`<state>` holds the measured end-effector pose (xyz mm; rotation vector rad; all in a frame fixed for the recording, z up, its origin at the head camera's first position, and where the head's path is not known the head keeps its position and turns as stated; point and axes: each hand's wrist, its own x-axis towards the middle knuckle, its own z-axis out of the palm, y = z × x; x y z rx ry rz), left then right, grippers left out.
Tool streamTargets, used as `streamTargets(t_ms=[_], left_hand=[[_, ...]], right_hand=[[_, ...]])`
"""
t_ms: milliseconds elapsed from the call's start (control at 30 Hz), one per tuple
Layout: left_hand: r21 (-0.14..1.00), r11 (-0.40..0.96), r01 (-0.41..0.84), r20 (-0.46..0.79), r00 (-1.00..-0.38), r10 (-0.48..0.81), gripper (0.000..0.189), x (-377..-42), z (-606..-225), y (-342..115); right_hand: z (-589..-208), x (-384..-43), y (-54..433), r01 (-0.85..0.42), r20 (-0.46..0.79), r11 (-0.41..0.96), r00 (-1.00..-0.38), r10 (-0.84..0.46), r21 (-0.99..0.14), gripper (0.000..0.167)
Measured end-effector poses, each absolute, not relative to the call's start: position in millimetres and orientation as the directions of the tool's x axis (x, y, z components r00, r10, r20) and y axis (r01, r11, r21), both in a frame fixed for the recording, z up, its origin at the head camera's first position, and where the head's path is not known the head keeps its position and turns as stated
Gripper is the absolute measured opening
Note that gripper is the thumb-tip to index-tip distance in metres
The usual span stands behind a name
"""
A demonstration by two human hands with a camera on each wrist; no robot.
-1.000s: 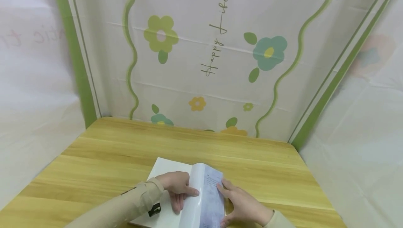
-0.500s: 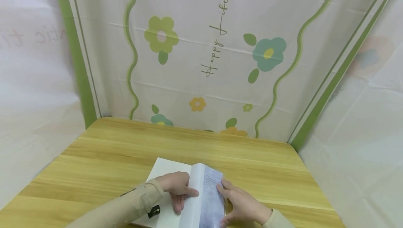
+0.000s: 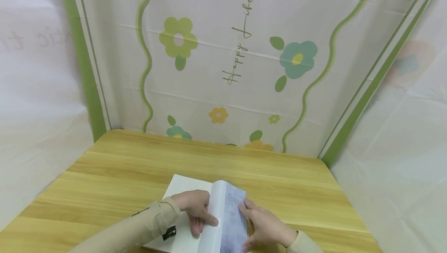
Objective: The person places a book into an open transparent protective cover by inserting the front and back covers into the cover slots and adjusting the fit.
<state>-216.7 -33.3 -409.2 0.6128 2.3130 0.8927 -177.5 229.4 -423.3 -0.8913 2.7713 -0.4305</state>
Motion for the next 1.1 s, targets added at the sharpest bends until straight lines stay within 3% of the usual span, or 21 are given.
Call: streamTargets(t_ms=[467, 1100], left_hand=[[0.681, 0.711, 0.177, -0.357, -0.767, 0.533, 0.039, -210.2, -401.7, -26.2], [0.703, 0.691, 0.168, -0.356, -0.758, 0.547, 0.036, -206.9, -399.2, -19.4]], right_hand=[[-421.6, -175.0, 227.2, -0.544, -0.077, 0.761, -0.794, -0.603, -0.354, 0.113], [-424.3, -171.6, 225.2, -0.564, -0.031, 0.754, -0.793, -0.608, -0.336, 0.118]])
